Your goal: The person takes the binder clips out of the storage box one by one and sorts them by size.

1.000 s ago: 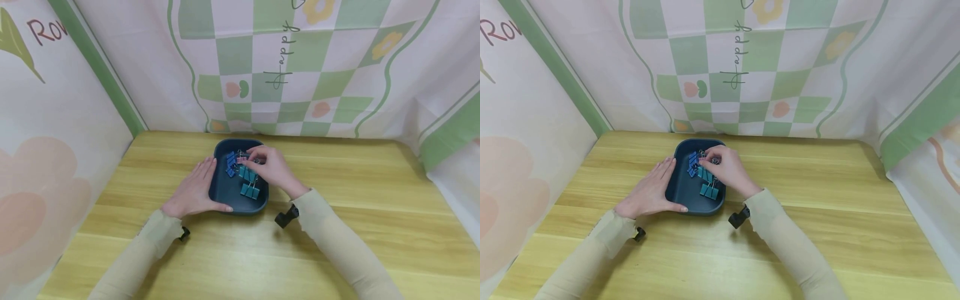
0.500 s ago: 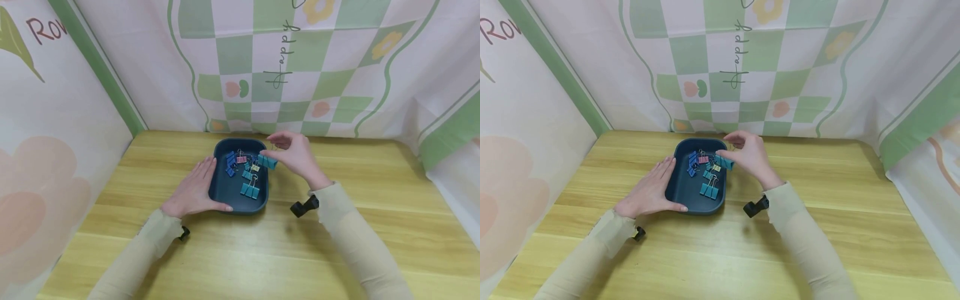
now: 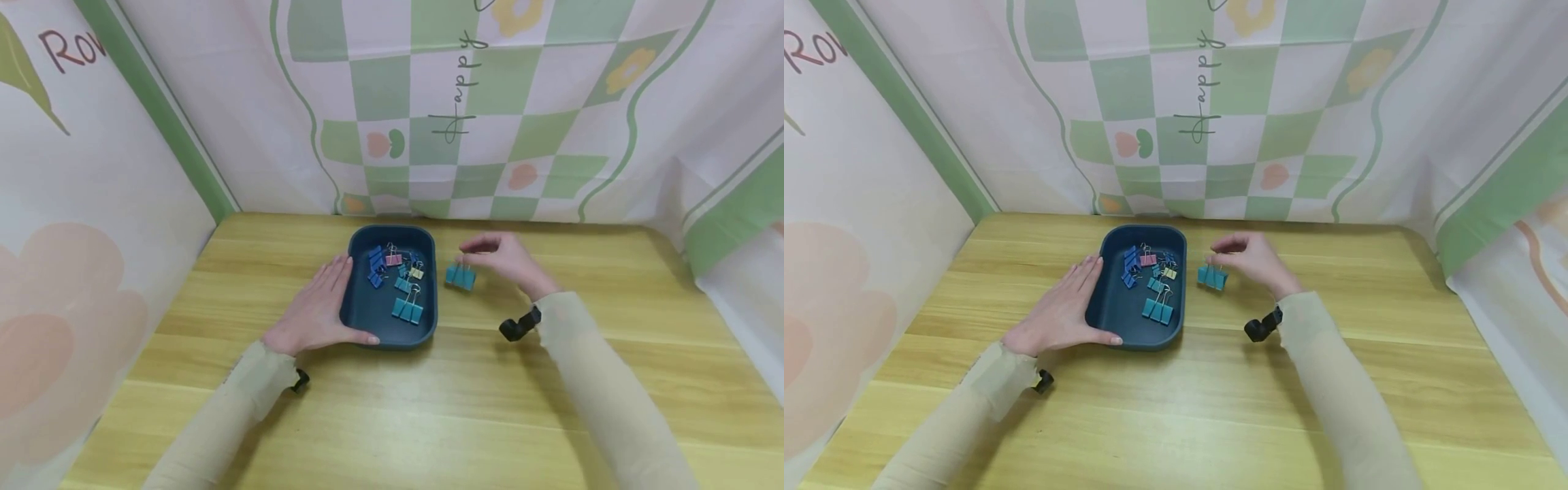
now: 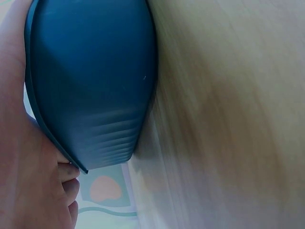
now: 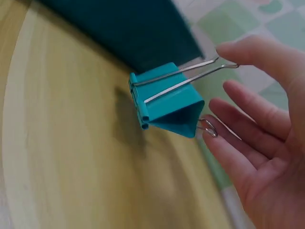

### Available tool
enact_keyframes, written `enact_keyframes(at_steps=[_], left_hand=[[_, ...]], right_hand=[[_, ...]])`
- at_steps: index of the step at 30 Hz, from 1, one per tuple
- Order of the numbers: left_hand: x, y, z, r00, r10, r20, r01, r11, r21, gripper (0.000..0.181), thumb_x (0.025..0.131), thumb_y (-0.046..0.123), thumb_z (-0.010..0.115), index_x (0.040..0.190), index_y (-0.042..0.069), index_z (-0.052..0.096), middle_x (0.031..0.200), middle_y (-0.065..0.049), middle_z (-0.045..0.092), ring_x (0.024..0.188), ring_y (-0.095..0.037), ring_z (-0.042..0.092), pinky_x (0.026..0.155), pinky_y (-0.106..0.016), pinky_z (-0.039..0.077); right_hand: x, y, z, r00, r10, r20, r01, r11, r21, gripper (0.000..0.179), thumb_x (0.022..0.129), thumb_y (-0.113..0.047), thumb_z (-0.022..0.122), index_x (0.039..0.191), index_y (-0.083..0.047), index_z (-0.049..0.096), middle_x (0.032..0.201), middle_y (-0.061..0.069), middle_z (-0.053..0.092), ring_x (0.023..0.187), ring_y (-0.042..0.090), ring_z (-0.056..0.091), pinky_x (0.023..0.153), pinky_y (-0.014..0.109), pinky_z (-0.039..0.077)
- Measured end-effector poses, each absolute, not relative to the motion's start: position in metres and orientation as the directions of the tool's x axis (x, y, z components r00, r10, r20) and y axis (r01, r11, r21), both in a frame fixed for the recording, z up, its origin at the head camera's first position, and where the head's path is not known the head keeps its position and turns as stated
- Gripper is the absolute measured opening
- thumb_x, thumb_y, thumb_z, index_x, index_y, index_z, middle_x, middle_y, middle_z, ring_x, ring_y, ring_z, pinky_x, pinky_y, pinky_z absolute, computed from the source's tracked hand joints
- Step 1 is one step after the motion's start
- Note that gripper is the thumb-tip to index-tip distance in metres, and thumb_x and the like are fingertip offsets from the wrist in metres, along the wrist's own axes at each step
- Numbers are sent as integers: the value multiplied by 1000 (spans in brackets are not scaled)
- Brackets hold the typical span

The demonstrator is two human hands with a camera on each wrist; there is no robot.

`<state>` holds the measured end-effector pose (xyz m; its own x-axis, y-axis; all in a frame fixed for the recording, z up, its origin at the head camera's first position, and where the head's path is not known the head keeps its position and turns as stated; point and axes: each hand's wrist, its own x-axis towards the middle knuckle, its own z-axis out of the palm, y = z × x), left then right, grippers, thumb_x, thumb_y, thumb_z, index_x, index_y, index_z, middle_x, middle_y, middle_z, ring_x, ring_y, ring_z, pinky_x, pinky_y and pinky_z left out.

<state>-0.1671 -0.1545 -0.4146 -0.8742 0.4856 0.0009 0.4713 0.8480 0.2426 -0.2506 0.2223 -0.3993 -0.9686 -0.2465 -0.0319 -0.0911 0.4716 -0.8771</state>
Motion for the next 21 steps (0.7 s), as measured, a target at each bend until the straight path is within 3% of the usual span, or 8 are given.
enact_keyframes(at_steps=[6,13,21], left_hand=[[-169,-154,-416,-876,483,-7,469,853,232,148,61,103,46,163,5,-2,169,-10,-6,154,-20,-6,123,-35,2],[-170,-155,-419,-874,486,3,474,850,228,148,62,102,47,163,6,-2,169,-10,-5,154,-21,-5,123,-37,5],[-169,-155,-418,-875,484,2,471,850,236,148,62,102,47,163,6,-3,169,-10,-6,154,-20,-6,123,-37,4]], right_hand=[[-256,228,-420,-958,-283,-48,-101,489,-866,43,91,-34,79,118,-1,74,114,7,74,108,20,65,101,37,45],[-264,231,-421,-954,-293,-58,-108,520,-847,41,95,-29,75,126,-3,71,123,8,71,121,27,59,113,50,36],[-263,237,-426,-932,-347,-102,-130,585,-800,40,83,-22,87,116,-4,75,112,9,74,105,26,67,99,43,49]])
